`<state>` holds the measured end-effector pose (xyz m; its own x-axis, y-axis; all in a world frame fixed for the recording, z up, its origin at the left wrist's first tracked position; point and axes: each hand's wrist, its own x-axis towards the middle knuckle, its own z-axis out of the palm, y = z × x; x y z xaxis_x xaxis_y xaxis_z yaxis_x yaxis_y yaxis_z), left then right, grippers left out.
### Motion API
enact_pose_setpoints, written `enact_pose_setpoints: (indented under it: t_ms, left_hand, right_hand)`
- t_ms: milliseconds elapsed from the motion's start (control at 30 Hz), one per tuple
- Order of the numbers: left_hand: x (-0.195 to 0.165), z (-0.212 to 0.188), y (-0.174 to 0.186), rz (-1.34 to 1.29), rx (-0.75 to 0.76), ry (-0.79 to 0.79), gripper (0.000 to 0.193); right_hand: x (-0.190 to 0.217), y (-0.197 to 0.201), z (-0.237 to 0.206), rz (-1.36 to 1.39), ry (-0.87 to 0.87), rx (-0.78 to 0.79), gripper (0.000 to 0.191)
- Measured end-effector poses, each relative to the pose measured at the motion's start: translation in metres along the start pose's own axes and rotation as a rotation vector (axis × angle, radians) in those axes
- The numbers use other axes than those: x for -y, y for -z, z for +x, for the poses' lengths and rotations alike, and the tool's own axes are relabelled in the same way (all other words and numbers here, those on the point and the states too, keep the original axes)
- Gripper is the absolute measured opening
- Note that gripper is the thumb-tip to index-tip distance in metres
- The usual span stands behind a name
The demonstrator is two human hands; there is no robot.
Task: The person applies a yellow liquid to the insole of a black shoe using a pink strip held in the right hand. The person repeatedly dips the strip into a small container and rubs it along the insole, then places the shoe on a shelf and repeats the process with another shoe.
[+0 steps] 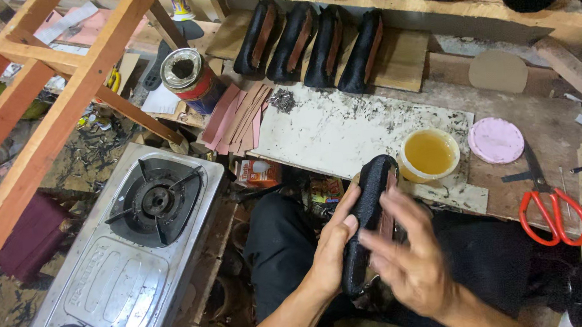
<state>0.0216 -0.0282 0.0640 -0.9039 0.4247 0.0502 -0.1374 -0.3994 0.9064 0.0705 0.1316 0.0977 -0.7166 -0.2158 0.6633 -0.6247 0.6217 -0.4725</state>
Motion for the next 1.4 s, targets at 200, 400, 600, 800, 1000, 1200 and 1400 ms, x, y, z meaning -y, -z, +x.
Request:
enact_pose_setpoints:
  t_ms: [200, 400, 600, 800, 1000, 1200, 1400]
  left_hand:
    - [0.009, -0.004, 0.0, -0.545, -0.132, 0.336, 0.064]
    - [0.024, -0.005, 0.015, -0.764, -0.207, 0.458, 0.06]
    - [0.033, -0.008, 0.022, -0.852, -0.18, 0.46, 0.051]
    - [0.02, -0.014, 0.04, -0.734, -0.115, 0.605, 0.062]
    - [0.013, -0.017, 0.048, -0.716, 0.091, 0.72, 0.073]
    - [0.015, -0.021, 0.048, -0.687, 0.236, 0.59, 0.097]
    - [0.02, -0.032, 0.052, 0.627, 0.143, -0.072, 0.082]
  right_hand:
    - [-0.001, -0.002, 0.003, 0.057, 0.032, 0.062, 0.03]
    - [0.004, -0.006, 0.0, 0.05, 0.18, 0.057, 0.029]
    - [0.0, -0.007, 0.002, -0.064, 0.31, 0.137, 0.035]
    - [-0.027, 0.022, 0.011, -0.104, 0.12, 0.358, 0.083]
    - [-0.043, 0.027, 0.005, -0.188, -0.013, 0.672, 0.107]
    - [-0.058, 0.033, -0.005, -0.002, -0.13, 0.597, 0.11]
    - [-0.048, 0.031, -0.005, -0.054, -0.291, 0.434, 0.125]
